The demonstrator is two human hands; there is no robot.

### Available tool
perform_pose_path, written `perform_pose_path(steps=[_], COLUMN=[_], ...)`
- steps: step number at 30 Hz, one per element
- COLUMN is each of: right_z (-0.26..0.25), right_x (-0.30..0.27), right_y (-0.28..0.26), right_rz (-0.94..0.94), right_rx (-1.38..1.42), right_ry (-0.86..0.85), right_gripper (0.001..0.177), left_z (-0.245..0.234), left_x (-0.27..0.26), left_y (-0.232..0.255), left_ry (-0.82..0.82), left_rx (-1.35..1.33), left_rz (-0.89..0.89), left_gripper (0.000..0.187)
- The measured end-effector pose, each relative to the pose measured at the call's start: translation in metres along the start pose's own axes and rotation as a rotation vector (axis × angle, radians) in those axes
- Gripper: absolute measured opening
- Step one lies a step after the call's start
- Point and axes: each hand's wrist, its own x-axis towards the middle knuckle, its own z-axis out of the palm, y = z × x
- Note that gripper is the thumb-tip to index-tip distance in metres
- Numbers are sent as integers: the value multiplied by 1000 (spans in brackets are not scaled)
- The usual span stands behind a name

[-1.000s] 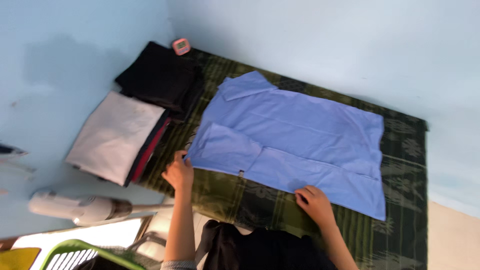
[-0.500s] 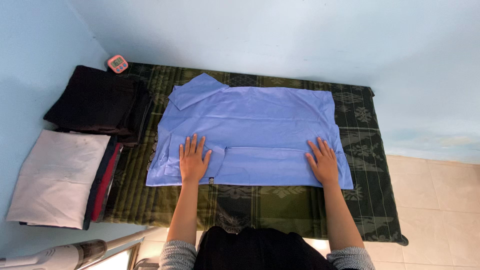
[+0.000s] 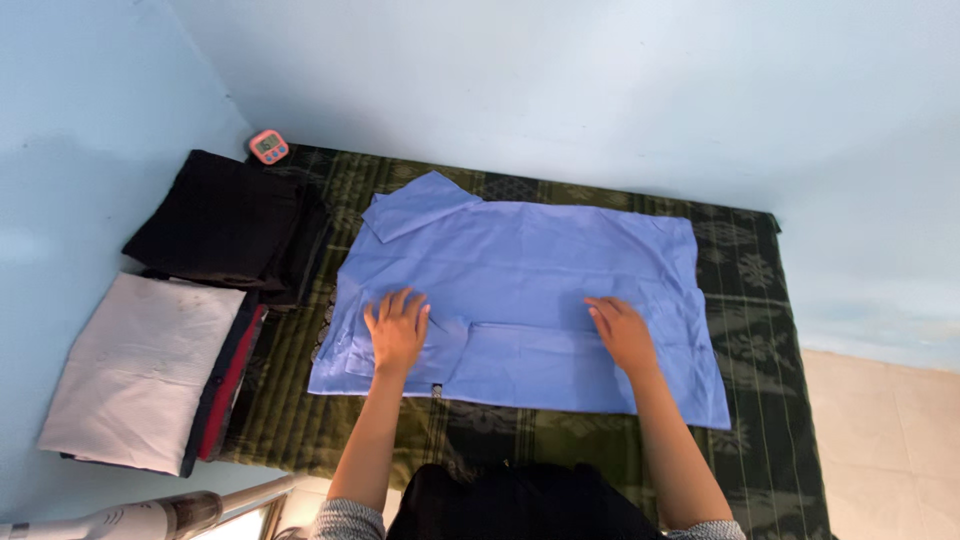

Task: The person folds a blue shirt on a mattress by hand, smoothing the fabric and folding the sleeves and body into a neat rectangle.

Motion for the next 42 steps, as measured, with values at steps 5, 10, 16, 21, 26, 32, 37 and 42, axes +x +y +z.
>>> perform_pose_path(steps=[5,10,16,21,26,32,37,42], right_z=[22,38,58,61,41,-1,3,16], right_x=[49,102,175,214,203,119,40,20], right_y=[-5,8,15,8,-16,-46,-64,-86], right_rz=[7,102,-56,52,129,98,165,-31], right_rx=[-78,-227,-154,-179,-174,30,-71,-150], right_ry=[4,29,102,-22,-28,94,-31,-103], right_gripper=[29,27,37,48,18,17,23,38], left_z=[-2,3,21,26,-27,-92,-126,-125], left_x=[63,124,182,207,208,130,28,-19], left_y=[-29,-48,-57,-57,-29,-26,-38,-51], left_ry=[-28,127,126,376,338,256,-455,-446], left_rx=[111,37,-4,-275,-747,-996,-1102,-1030], left_rz=[-49,-78,-115,-82,-205,31,-64,-62], left_gripper=[34,64,41,16,14,11,25,29])
